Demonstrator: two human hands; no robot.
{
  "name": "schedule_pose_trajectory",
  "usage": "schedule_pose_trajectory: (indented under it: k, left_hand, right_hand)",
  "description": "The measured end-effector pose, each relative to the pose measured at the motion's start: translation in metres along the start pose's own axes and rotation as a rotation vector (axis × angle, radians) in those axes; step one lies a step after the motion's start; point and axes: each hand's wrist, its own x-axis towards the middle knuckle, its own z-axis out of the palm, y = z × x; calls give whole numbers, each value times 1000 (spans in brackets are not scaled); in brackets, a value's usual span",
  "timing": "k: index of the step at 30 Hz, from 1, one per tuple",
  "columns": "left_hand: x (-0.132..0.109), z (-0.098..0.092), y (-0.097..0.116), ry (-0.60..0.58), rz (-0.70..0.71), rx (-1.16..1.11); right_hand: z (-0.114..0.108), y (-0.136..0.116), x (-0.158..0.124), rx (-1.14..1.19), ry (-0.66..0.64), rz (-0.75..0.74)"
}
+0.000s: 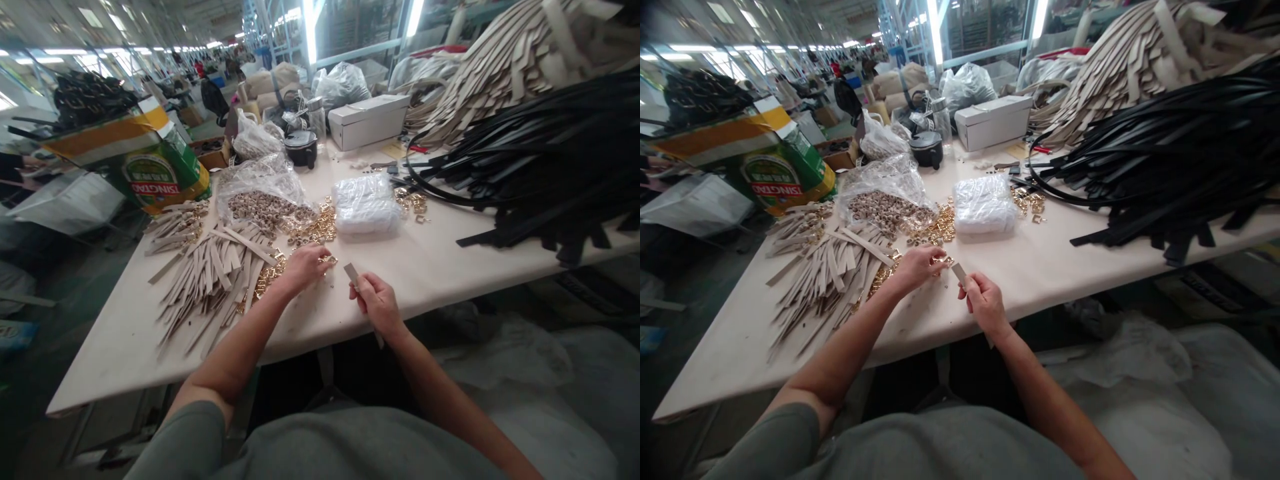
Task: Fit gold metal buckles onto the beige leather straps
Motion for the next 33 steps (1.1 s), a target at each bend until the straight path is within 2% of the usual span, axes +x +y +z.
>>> schedule_pose_trajectory:
  k: [4,6,9,14,17,22,24,27,30,33]
  left_hand:
    - [22,5,12,-166,11,188]
    - [26,6,15,-202,26,236]
    - [26,7,15,-172,28,237]
    - [23,8,8,-62,-52,150]
    - [18,8,3,4,-99,-82]
    - [-10,10,7,54,-384,-873]
    - [-26,9,13,57,-423,-1047]
    - [-48,7,23,95,-410,-1128]
    - [-63,3,30,197,-370,-1099]
    - [-71,1,36,293,-341,-1054]
  right_hand:
    - [0,3,0,6,-11,-4]
    - [0,5,0,2,-20,-6]
    - [0,5,1,-3,-22,-14]
    - [1,3,1,9,-14,-8]
    - [0,1,2,45,6,0]
    - [8,-2,6,65,33,38]
    - [17,-4,8,90,7,47]
    - [31,-8,9,91,-41,22]
    - [42,-14,6,42,-35,-18]
    - [48,-18,3,84,-80,10]
